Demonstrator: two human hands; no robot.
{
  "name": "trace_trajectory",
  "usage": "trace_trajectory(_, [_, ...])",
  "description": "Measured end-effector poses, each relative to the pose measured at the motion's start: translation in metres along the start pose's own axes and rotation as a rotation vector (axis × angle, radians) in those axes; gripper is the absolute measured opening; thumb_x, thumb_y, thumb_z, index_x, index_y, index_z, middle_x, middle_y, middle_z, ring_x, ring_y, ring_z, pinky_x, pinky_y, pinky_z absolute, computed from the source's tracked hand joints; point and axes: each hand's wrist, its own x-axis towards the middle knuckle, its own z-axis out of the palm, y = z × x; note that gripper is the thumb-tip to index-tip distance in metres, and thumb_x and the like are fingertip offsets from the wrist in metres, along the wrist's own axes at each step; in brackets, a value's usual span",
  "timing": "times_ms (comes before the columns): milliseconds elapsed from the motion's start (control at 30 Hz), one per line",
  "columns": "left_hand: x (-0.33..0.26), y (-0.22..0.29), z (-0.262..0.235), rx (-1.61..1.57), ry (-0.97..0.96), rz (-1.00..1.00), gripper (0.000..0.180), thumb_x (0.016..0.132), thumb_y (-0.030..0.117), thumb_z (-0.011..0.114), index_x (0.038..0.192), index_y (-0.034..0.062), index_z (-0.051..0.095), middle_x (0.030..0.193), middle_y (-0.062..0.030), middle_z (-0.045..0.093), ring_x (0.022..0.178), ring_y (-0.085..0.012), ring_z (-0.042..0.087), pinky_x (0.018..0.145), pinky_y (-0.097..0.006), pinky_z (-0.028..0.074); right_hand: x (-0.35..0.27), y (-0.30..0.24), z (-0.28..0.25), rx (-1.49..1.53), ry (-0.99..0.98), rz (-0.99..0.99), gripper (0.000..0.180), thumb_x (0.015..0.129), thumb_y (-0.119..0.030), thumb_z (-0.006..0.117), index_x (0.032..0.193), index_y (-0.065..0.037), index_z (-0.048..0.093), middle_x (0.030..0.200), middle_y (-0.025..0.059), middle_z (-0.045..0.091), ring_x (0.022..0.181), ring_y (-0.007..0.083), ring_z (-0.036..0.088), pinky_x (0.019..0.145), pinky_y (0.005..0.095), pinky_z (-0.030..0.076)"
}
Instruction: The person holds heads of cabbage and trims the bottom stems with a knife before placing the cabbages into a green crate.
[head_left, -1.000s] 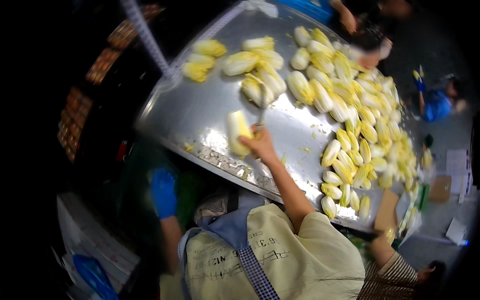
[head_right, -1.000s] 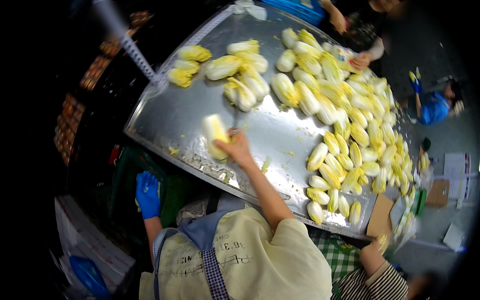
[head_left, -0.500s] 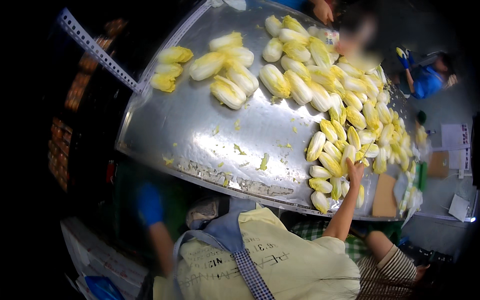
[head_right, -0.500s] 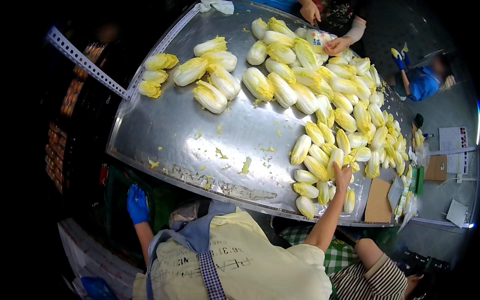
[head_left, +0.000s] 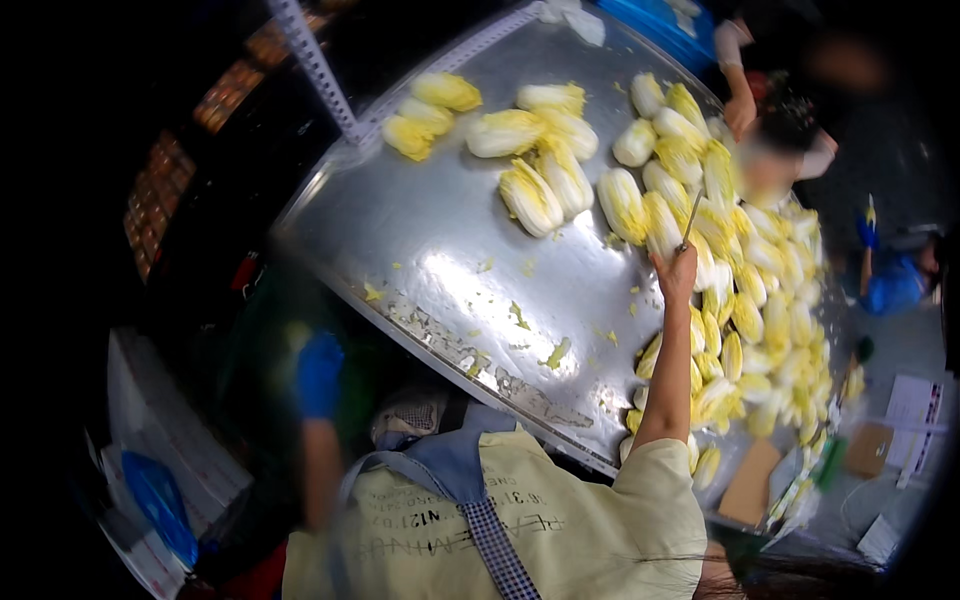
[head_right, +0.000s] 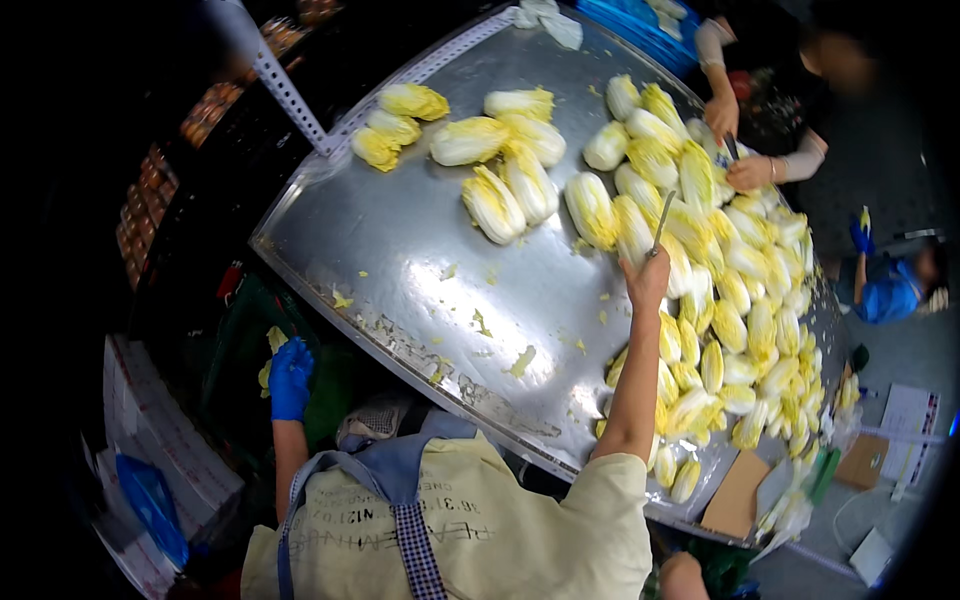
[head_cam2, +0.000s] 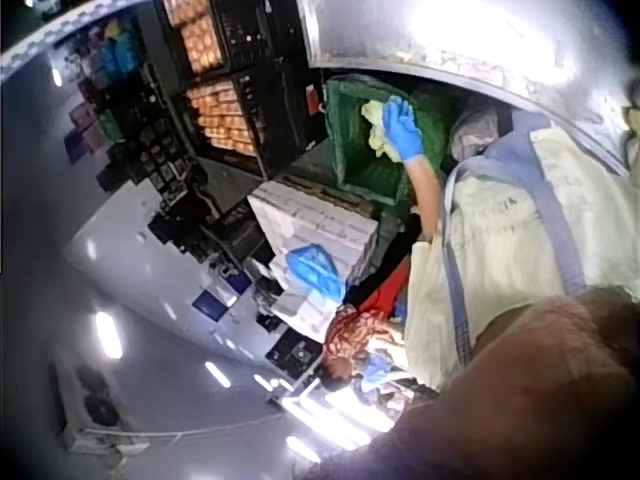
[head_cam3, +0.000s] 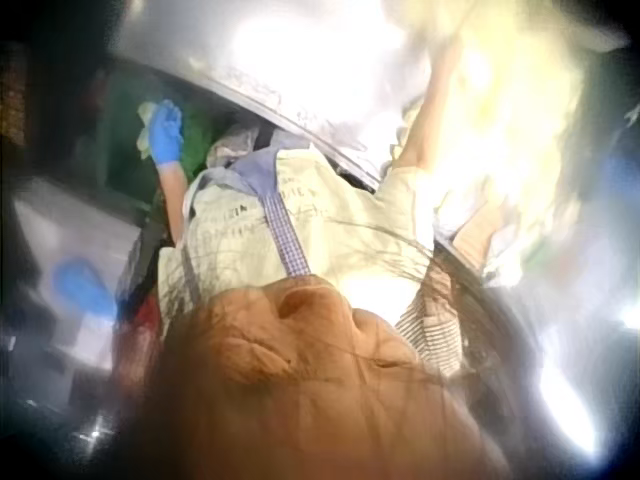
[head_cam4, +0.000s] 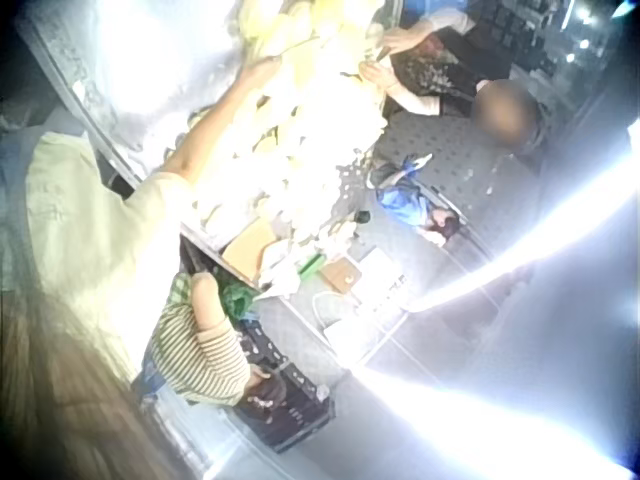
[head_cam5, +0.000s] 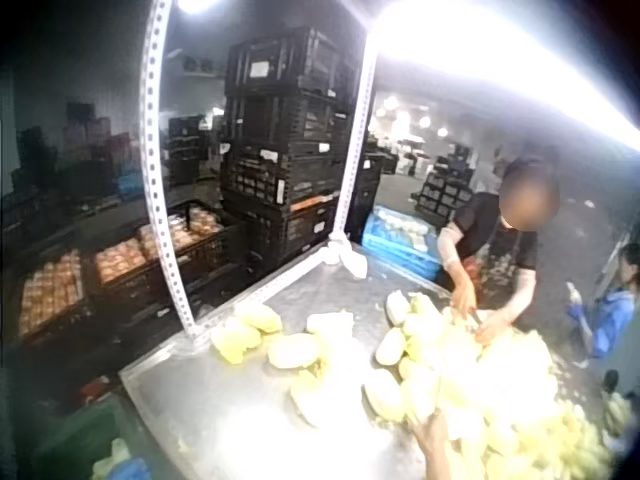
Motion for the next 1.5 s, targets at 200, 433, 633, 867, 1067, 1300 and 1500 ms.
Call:
trace_trajectory(200, [-0.039,-0.003,0.005,0.106,0.100,0.050,0.033,0.085,0.018,0.054,0.115,0.0076,0.052,0.112,-0.0043,0.056,0.100,-0.0171,0.053,0.087,-0.031,0.041,-0.001,0.004,0.008,0.071,0.065,0.066,0.063,0.057,-0.028,0.080,0.100,0.003,0.046,0.084,0.0175,0.057,0.077,0.0306,0.056,0.070,0.0359,0.045])
trace_trajectory(433, [-0.026,-0.019,-0.012,0.348,0.013,0.211,0.035,0.080,0.012,0.064,0.112,0.0052,0.052,0.106,-0.0051,0.056,0.093,-0.0134,0.054,0.080,-0.026,0.045,-0.073,0.010,-0.010,0.762,-0.242,0.605,0.040,0.072,-0.025,0.071,0.094,0.002,0.051,0.080,0.0102,0.058,0.068,0.0192,0.059,0.058,0.0357,0.053])
trace_trajectory(633, [-0.075,0.027,0.116,1.166,-0.200,0.876,0.069,0.059,0.025,0.078,0.118,0.0049,0.048,0.120,-0.0157,0.049,0.109,-0.0321,0.048,0.093,-0.038,0.038,-0.160,-0.092,-0.036,0.946,-0.369,0.507,0.046,0.071,-0.024,0.072,0.102,-0.001,0.046,0.080,0.0038,0.051,0.062,0.0141,0.052,0.059,0.0331,0.052])
trace_trajectory(867, [-0.076,0.029,0.135,1.583,-0.736,1.511,0.072,0.068,0.024,0.059,0.134,0.0096,0.033,0.138,-0.0117,0.032,0.133,-0.0306,0.021,0.108,-0.050,0.014,-0.194,-0.243,-0.006,0.873,-1.016,0.182,0.040,0.066,-0.009,0.074,0.091,-0.007,0.044,0.077,-0.0002,0.046,0.065,0.0087,0.044,0.059,0.0213,0.038])
trace_trajectory(1067, [-0.083,0.062,0.066,1.855,-0.470,1.425,0.050,0.075,0.018,0.051,0.125,0.0135,0.045,0.127,-0.0083,0.044,0.121,-0.0242,0.040,0.102,-0.042,0.029,-0.230,-0.369,0.005,0.812,-1.325,-0.130,0.044,0.064,-0.008,0.075,0.099,0.001,0.049,0.088,0.0050,0.055,0.076,0.0123,0.052,0.068,0.0245,0.045])
trace_trajectory(1300, [-0.108,0.112,-0.041,1.380,-0.191,0.639,0.059,0.062,0.028,0.072,0.115,0.0096,0.051,0.103,-0.0090,0.059,0.092,-0.0273,0.057,0.079,-0.037,0.046,-0.293,-0.460,0.049,0.856,-1.456,-0.182,0.032,0.082,-0.029,0.063,0.087,-0.003,0.044,0.070,0.0036,0.049,0.057,0.0098,0.053,0.042,0.0233,0.043])
trace_trajectory(1500, [-0.062,0.038,-0.142,0.572,0.466,0.417,0.067,0.059,0.031,0.081,0.113,0.0026,0.051,0.099,-0.0104,0.061,0.089,-0.0220,0.059,0.077,-0.033,0.047,-0.319,-0.473,0.155,0.275,-1.295,-0.735,0.033,0.080,-0.018,0.053,0.101,0.006,0.044,0.076,0.0151,0.056,0.054,0.0257,0.056,0.050,0.0355,0.045])
